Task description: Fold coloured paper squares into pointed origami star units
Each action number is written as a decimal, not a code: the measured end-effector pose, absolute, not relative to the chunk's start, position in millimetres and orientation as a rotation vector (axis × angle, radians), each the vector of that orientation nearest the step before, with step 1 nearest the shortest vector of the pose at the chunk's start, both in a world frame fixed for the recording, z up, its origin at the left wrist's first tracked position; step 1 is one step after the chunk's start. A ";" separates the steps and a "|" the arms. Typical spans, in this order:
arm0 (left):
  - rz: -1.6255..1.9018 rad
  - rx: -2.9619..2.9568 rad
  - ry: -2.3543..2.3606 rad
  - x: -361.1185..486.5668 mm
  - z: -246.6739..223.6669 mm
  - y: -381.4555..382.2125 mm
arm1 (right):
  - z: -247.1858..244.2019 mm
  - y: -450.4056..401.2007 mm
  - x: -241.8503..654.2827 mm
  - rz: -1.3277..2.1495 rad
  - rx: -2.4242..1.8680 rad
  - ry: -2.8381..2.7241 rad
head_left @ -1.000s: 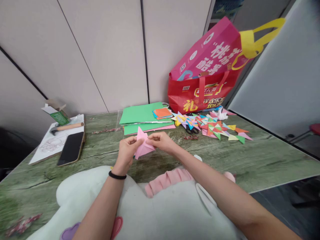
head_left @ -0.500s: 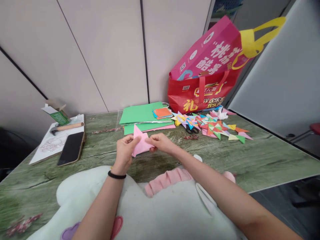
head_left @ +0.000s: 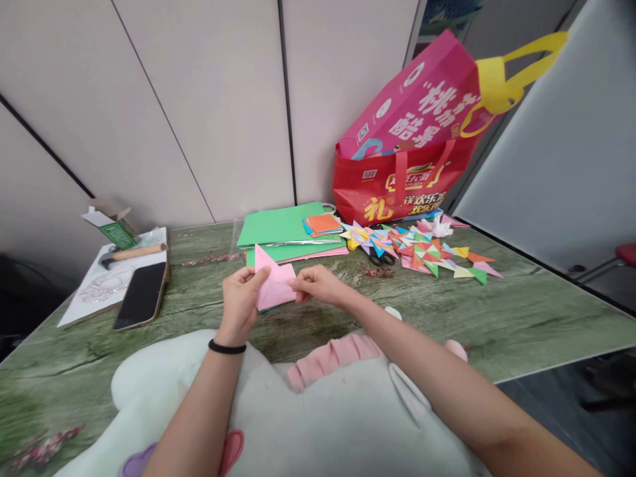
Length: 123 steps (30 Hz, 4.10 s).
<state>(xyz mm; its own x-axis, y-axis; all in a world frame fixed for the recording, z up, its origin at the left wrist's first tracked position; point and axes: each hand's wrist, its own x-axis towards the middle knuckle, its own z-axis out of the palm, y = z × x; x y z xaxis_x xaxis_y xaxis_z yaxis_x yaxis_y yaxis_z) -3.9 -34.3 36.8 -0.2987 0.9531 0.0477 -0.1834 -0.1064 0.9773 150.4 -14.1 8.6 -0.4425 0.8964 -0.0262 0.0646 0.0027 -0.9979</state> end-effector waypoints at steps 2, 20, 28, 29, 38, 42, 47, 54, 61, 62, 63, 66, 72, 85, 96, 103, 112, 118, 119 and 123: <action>1.585 0.955 1.229 -3.9 37.3 -33.8 | 8.8 -14.3 150.6 1.518 -1.002 -1.584; 1.179 0.986 1.143 -7.9 37.2 -36.0 | 13.5 -15.2 155.4 1.234 -0.667 -1.635; 1.137 1.122 1.197 -4.5 40.1 -40.3 | 14.1 -13.6 157.8 1.048 -0.729 -1.767; 1.130 1.151 1.200 -4.7 39.5 -40.3 | 14.6 -13.7 158.1 1.036 -0.735 -1.776; 1.126 1.379 1.210 -7.3 34.7 -37.8 | 12.7 -12.1 159.4 1.072 -0.709 -1.761; 1.142 1.385 1.199 -7.1 36.9 -38.6 | 15.6 -10.5 163.3 1.071 -0.650 -1.810; 1.132 1.520 1.245 -7.5 39.4 -39.7 | 16.9 -12.9 163.0 1.085 -0.679 -1.777; 1.083 1.614 1.180 -6.7 41.2 -41.1 | 15.2 -14.7 158.8 1.247 -0.734 -1.623; 1.099 1.502 1.180 -2.5 45.3 -44.1 | 17.0 -13.8 158.5 1.309 -0.729 -1.539; 1.095 1.494 1.173 -2.3 45.4 -44.1 | 16.7 -13.2 159.0 1.318 -0.734 -1.532; 1.090 1.486 1.164 -2.2 45.3 -43.9 | 16.2 -12.4 159.5 1.327 -0.741 -1.530; 1.070 1.454 1.128 -2.6 44.3 -42.4 | 14.6 -10.1 161.1 1.359 -0.769 -1.517; 1.141 1.299 0.977 -4.2 42.7 -39.6 | 15.6 -9.4 162.1 1.444 -0.786 -1.384; 1.266 1.263 1.111 0.7 39.7 -41.7 | 18.0 -12.5 158.2 1.496 -0.811 -1.323; 1.172 1.191 1.043 -1.6 36.0 -40.4 | 12.0 -10.6 157.2 1.430 -0.820 -1.356; 1.080 1.139 0.888 -3.7 38.5 -40.5 | 8.1 -5.0 159.9 1.483 -0.855 -1.267; 0.984 1.233 0.860 -6.5 42.9 -42.5 | 10.5 -5.3 161.2 1.388 -0.866 -1.380; 1.046 1.383 1.179 -0.9 38.9 -41.1 | 4.5 -4.3 156.1 1.381 -0.791 -1.511; 1.058 1.384 1.184 -0.5 38.2 -41.1 | 4.3 -4.7 155.8 1.377 -0.781 -1.517; 1.088 1.345 1.089 -0.9 37.3 -41.7 | 7.8 -6.3 158.0 1.393 -0.759 -1.504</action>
<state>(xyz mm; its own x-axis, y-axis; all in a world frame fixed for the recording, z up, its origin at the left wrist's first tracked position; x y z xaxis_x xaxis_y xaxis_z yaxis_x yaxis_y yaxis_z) -0.9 -41.7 37.3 0.1742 0.9841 0.0355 0.0369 -0.0425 0.9984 158.0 -6.3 7.8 -0.3874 0.8970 0.2130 -0.1438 0.1695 -0.9750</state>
